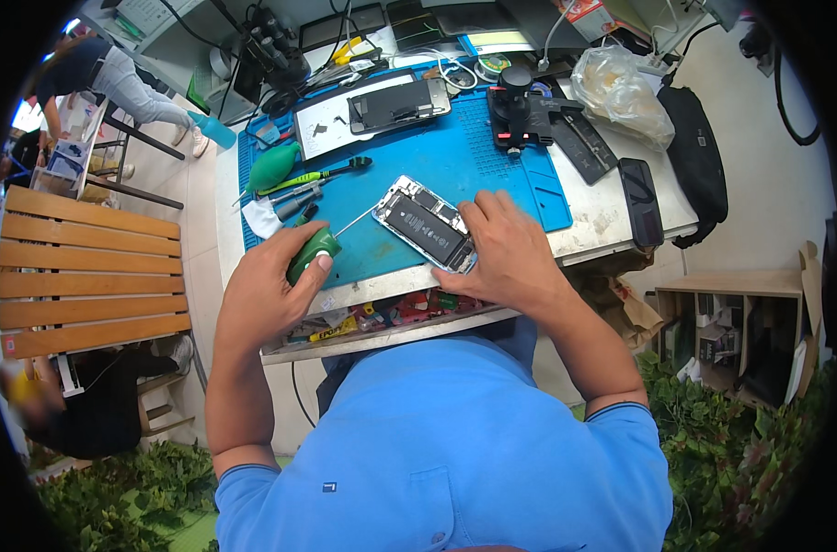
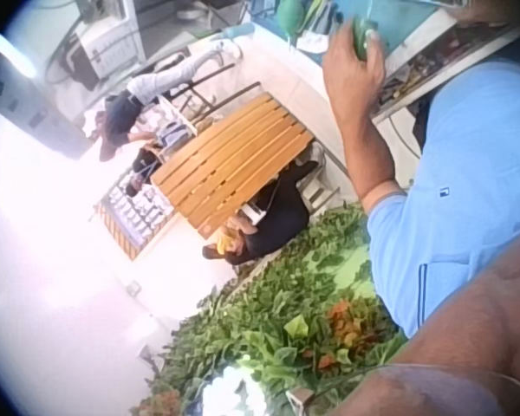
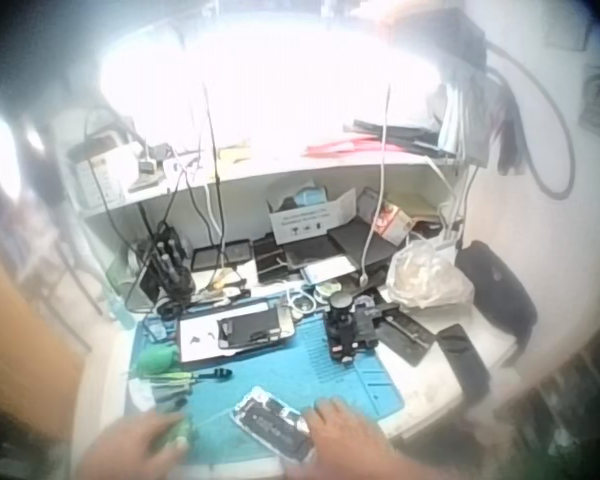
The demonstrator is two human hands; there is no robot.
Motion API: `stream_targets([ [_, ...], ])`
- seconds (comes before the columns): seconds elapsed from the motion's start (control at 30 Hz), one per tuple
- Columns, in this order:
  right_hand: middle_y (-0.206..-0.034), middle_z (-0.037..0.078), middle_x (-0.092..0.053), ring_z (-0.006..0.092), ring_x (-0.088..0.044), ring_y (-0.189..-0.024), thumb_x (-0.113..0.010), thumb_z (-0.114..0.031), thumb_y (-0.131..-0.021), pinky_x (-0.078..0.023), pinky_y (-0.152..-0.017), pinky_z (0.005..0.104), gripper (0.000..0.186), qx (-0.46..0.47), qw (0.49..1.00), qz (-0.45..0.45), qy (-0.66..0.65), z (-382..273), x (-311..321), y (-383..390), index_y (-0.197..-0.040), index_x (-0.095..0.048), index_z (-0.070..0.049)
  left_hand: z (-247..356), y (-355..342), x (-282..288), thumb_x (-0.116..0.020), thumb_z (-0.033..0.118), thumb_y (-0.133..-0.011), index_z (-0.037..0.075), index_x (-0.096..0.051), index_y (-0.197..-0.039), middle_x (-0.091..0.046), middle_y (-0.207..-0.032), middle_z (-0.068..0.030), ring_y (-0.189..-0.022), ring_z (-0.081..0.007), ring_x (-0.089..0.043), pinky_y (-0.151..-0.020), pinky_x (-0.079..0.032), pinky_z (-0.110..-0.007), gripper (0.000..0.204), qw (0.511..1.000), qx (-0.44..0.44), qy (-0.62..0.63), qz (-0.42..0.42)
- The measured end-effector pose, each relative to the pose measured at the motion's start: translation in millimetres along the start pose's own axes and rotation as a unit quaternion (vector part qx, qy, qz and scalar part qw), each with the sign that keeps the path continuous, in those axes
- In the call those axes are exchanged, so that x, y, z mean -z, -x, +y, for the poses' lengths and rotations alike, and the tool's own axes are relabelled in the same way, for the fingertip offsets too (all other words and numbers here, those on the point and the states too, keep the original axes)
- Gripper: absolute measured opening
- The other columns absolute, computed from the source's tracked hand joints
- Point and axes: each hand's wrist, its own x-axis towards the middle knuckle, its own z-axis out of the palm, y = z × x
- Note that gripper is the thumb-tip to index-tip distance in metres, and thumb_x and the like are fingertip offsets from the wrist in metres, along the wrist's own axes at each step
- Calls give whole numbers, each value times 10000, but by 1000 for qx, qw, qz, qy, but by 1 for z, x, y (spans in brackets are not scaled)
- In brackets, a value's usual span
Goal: The person uses a green air blower to clean the internal components of a disassembled smartphone. They then use a screwdriver to remove screws from the device's internal metal bracket and place the screws on the workbench.
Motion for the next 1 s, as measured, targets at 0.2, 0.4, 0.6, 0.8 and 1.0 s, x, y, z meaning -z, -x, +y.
stream_targets([
  [0.2, -1096, 162, -689, 336, -675, -1053, -899, -428, -932, -547, -893, 430, 485, 194, 967, 111, -125, -13, 17, 11, -1108, -706, -19, 15, 7, 14, -764, 345, -1038, 124, -749, -1453, -745, -1053, -163, -892, -399, -746, -799, -596, -469, 471, 981, -112, -5, -161],
  [0.4, -871, 123, -684, 355, -697, -851, -813, -194, -967, -555, -805, 471, 194, 236, 949, -25, -208, -14, 14, 37, -970, -690, -44, 18, 9, 16, -814, 350, -954, 125, -776, -1452, -747, -1006, -159, -875, -376, -744, -773, -578, -456, 548, 963, -153, 18, -220],
  [0.6, -794, 110, -648, 345, -668, -739, -779, -75, -856, -541, -673, 474, 113, 290, 909, -47, -296, -16, 31, 50, -860, -670, -47, 9, 7, 16, -822, 363, -943, 98, -811, -1418, -766, -981, -165, -863, -370, -750, -752, -571, -449, 544, 935, -167, 123, -288],
  [0.8, -771, 115, -630, 335, -640, -699, -782, -62, -832, -520, -643, 460, 139, 287, 901, -57, -320, -10, 32, 57, -812, -645, -51, 8, 6, 15, -817, 360, -943, 84, -808, -1414, -766, -967, -166, -852, -363, -753, -748, -574, -448, 545, 930, -179, 130, -294],
  [1.0, -756, 119, -621, 365, -639, -703, -764, -49, -894, -513, -641, 477, 139, 160, 944, -15, -288, 14, 47, 71, -820, -648, -31, -23, 11, 33, -789, 268, -911, 32, -810, -1386, -793, -971, -183, -864, -304, -747, -780, -570, -423, 530, 961, -111, 166, -192],
])
